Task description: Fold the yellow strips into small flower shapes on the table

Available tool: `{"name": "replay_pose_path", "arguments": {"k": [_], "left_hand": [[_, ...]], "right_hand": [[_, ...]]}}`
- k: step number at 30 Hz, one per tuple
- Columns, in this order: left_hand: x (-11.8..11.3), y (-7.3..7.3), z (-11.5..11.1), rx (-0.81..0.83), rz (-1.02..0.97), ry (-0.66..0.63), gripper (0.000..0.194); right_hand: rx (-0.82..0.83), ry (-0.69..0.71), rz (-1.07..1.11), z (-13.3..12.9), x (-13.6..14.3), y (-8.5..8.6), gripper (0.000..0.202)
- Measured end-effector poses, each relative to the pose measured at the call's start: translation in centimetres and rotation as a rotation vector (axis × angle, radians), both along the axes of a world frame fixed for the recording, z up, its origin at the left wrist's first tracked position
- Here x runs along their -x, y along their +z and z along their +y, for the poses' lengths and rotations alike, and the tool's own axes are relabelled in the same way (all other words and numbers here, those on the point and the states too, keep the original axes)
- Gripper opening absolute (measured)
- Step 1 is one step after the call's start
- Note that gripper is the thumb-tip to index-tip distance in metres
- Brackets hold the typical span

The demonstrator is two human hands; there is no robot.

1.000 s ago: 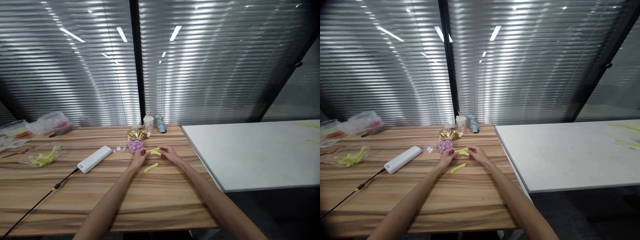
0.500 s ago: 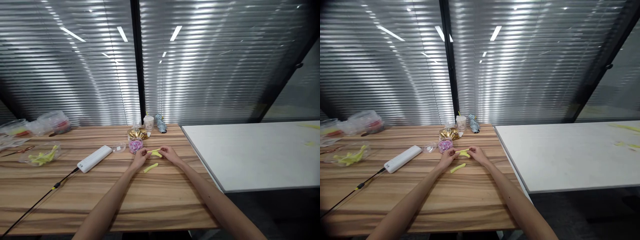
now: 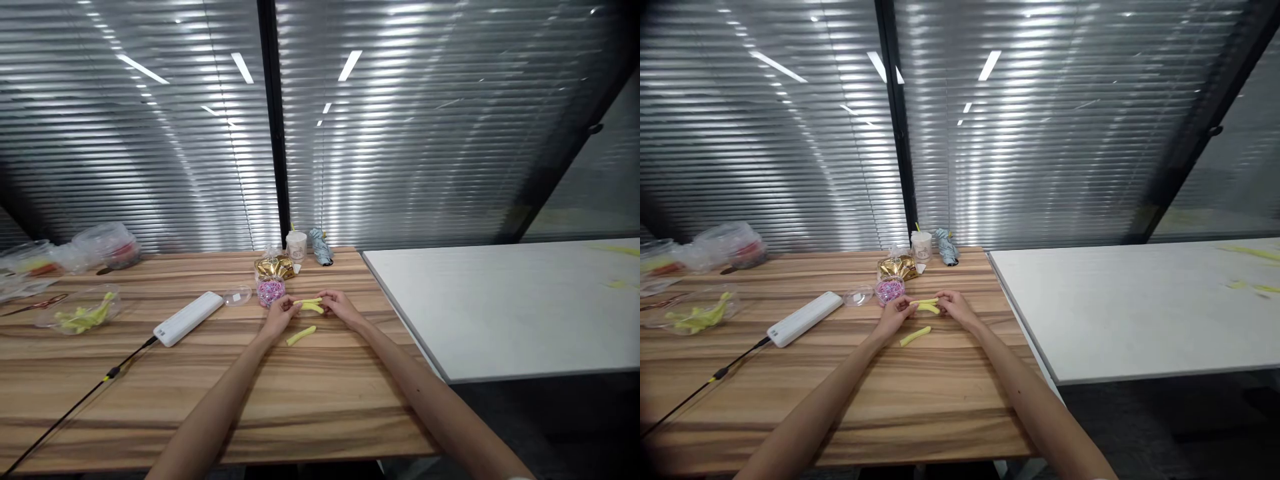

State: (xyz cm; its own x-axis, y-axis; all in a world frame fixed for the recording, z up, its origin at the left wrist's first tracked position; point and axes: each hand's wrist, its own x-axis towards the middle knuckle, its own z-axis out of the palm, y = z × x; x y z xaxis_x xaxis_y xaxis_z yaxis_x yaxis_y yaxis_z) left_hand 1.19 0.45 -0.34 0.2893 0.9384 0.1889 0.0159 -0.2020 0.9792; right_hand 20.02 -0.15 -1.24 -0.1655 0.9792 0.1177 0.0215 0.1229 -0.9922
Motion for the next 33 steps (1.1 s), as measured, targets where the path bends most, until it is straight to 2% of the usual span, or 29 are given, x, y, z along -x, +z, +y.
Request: {"name": "replay_pose_path", "arguments": {"k": [5,8,14,24,29,33], "left_hand": [[0.33,0.00,0.20,0.093,-0.087,0.021,0.036],[0.40,0.13,0.19,0.125,-0.117,0.015,0.036],[0.42,0.12,0.39,0.152,-0.133,0.015,0.035],[0.37,0.25,0.27,0.152,-0.149,0.026,0.036],[0.30,0.42,0.02,0.145,-0.140,0.023,0.035],[0.30,0.34,0.07,0.142,-0.146,0.027,0.034]], "right_hand": [[-0.014,0.133,0.015,-0.30,-0.26,0.30,0.026],[-0.013,0.162,-0.022,-0.41,-0.22,0.46,0.026],[-0.122,0.136,-0.160,-0.67,0.01,0.52,0.018],[-0.179,-0.015,-0.105,-0.10,0.18,-0.37,0.026],[-0.215,-0.088,-0.132,-0.15,0.24,-0.21,0.028],[-0.187,-0.014,-0.125,-0.41,0.23,0.01,0.025]]}}
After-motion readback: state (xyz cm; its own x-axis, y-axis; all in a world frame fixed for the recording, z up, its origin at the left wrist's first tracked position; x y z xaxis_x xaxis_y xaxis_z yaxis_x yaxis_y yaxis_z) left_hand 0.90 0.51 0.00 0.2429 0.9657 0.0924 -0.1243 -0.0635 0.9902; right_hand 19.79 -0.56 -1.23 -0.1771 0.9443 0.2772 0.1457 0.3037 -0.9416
